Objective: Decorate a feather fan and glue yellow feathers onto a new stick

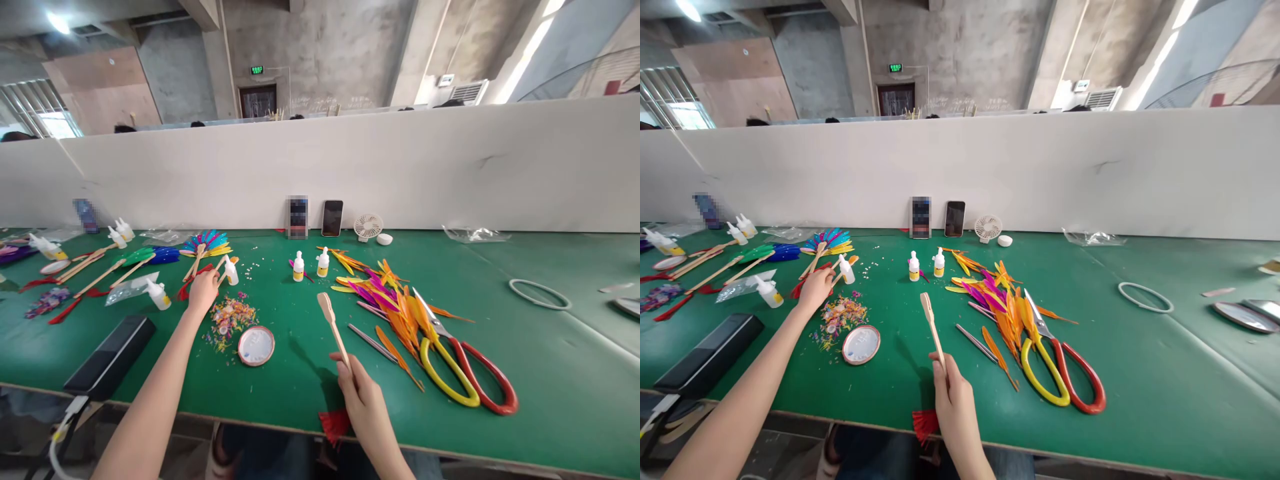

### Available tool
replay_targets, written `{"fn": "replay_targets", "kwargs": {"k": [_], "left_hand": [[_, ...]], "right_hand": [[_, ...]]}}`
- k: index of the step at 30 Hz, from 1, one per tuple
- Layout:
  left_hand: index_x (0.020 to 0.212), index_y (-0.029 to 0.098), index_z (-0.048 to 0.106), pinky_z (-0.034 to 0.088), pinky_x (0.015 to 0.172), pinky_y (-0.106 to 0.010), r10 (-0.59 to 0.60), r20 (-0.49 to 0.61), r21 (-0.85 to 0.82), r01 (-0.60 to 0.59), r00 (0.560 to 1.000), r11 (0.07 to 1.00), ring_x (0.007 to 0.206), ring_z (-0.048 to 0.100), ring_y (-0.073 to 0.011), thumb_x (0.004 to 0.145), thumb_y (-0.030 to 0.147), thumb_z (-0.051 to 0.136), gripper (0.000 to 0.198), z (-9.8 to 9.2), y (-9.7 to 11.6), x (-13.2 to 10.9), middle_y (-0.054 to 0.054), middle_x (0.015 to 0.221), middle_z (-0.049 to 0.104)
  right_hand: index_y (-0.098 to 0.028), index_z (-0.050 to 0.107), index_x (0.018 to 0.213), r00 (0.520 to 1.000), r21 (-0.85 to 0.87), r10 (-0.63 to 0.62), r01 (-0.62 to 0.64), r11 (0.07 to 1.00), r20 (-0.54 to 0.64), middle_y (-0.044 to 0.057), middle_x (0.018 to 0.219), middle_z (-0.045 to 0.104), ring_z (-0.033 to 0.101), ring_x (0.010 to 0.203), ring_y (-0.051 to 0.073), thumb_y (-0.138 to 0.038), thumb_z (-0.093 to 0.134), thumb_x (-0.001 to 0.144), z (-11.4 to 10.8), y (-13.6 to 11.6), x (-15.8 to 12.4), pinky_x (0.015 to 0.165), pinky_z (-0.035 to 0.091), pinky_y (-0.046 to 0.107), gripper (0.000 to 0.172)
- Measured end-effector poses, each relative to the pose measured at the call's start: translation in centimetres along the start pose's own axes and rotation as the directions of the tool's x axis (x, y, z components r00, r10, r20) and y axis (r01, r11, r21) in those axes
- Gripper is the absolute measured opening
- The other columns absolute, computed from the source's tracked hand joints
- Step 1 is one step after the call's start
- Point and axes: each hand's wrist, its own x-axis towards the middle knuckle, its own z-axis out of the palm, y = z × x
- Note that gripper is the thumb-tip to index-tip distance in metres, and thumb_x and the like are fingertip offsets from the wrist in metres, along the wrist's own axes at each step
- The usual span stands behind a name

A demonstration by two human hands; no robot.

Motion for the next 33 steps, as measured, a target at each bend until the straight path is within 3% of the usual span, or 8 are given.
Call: {"fn": "replay_targets", "kwargs": {"k": [8, 12, 15, 17, 20, 23, 29, 33], "left_hand": [[0.092, 0.016, 0.058, 0.040, 0.086, -0.035, -0.018, -0.120, -0.093, 0.007, 0.993, 0.996, 0.099, 0.051, -0.0229, 0.077, 0.018, 0.038, 0.025, -0.9, 0.6, -2.0, -0.012, 0.103, 0.056], [0.097, 0.017, 0.050, 0.045, 0.077, -0.031, -0.182, -0.342, -0.532, -0.030, 0.922, 0.846, 0.081, 0.055, -0.0167, 0.077, 0.027, 0.044, 0.023, -3.5, 3.3, -5.4, -0.007, 0.090, 0.055], [0.096, 0.019, 0.049, 0.045, 0.063, -0.025, -0.176, -0.205, -0.813, -0.067, 0.963, 0.578, 0.066, 0.053, -0.0126, 0.075, 0.037, 0.049, 0.027, -4.8, 6.9, -10.1, -0.001, 0.073, 0.052], [0.094, 0.019, 0.051, 0.044, 0.061, -0.024, -0.003, 0.009, -0.890, 0.009, 1.000, 0.455, 0.063, 0.053, -0.0112, 0.074, 0.040, 0.051, 0.029, -4.6, 9.4, -13.3, 0.000, 0.071, 0.052], [0.101, 0.018, 0.048, 0.040, 0.050, -0.022, 0.138, 0.246, -0.933, 0.196, 0.959, 0.300, 0.055, 0.050, -0.0083, 0.070, 0.042, 0.056, 0.040, -3.3, 12.4, -15.9, -0.003, 0.082, 0.054], [0.102, 0.017, 0.047, 0.033, 0.040, -0.021, 0.218, 0.370, -0.925, 0.337, 0.903, 0.175, 0.045, 0.044, -0.0055, 0.064, 0.049, 0.058, 0.051, -2.1, 14.3, -16.0, -0.005, 0.086, 0.055], [0.065, 0.014, 0.053, 0.030, 0.041, -0.021, 0.036, 0.429, -0.897, 0.421, 0.903, 0.136, 0.042, 0.037, -0.0057, 0.057, 0.051, 0.061, 0.039, -2.4, 15.6, -14.4, -0.001, 0.058, 0.054], [0.061, 0.014, 0.053, 0.033, 0.043, -0.021, -0.040, 0.403, -0.896, 0.403, 0.914, 0.185, 0.045, 0.040, -0.0076, 0.056, 0.051, 0.061, 0.038, -2.8, 15.9, -14.4, 0.001, 0.050, 0.050]], "right_hand": [[-0.015, 0.055, 0.079, 1.000, -0.001, -0.016, 0.016, 1.000, -0.006, -0.007, 0.045, 0.026, 0.027, 0.040, 0.010, -0.063, 0.031, 0.074, -0.1, -0.5, -0.1, 0.039, 0.023, 0.022, 0.054], [-0.019, 0.046, 0.062, 1.000, 0.007, 0.000, 0.000, 1.000, -0.005, -0.007, 0.046, 0.025, 0.027, 0.041, 0.010, -0.066, 0.027, 0.074, 0.0, -0.7, 0.1, 0.040, 0.022, 0.022, 0.052], [-0.021, 0.037, 0.055, 0.999, 0.065, -0.011, 0.008, 0.998, 0.037, -0.006, 0.047, 0.026, 0.027, 0.042, 0.010, -0.064, 0.024, 0.076, 0.0, -0.6, 0.2, 0.041, 0.023, 0.022, 0.050], [-0.021, 0.035, 0.056, 0.998, 0.092, -0.021, 0.016, 0.996, 0.059, -0.006, 0.048, 0.026, 0.027, 0.043, 0.009, -0.061, 0.026, 0.077, 0.0, -0.4, 0.2, 0.041, 0.023, 0.021, 0.046], [-0.021, 0.034, 0.057, 0.997, 0.081, -0.069, 0.066, 0.995, 0.038, -0.006, 0.049, 0.027, 0.027, 0.044, 0.009, -0.054, 0.029, 0.080, -0.3, -0.2, 0.1, 0.042, 0.024, 0.021, 0.041], [-0.020, 0.036, 0.060, 0.989, 0.024, -0.133, 0.131, 0.991, 0.069, -0.007, 0.049, 0.026, 0.027, 0.044, 0.009, -0.049, 0.032, 0.081, -0.5, -0.3, 0.0, 0.042, 0.024, 0.020, 0.036], [-0.020, 0.039, 0.063, 0.968, -0.008, -0.209, 0.212, 0.977, 0.139, -0.007, 0.049, 0.025, 0.027, 0.043, 0.008, -0.041, 0.033, 0.082, -0.6, -1.0, 0.1, 0.041, 0.023, 0.020, 0.029], [-0.020, 0.039, 0.063, 0.960, -0.005, -0.238, 0.241, 0.970, 0.148, -0.007, 0.048, 0.024, 0.026, 0.041, 0.008, -0.039, 0.033, 0.082, -0.5, -0.9, 0.3, 0.040, 0.022, 0.020, 0.027]]}}
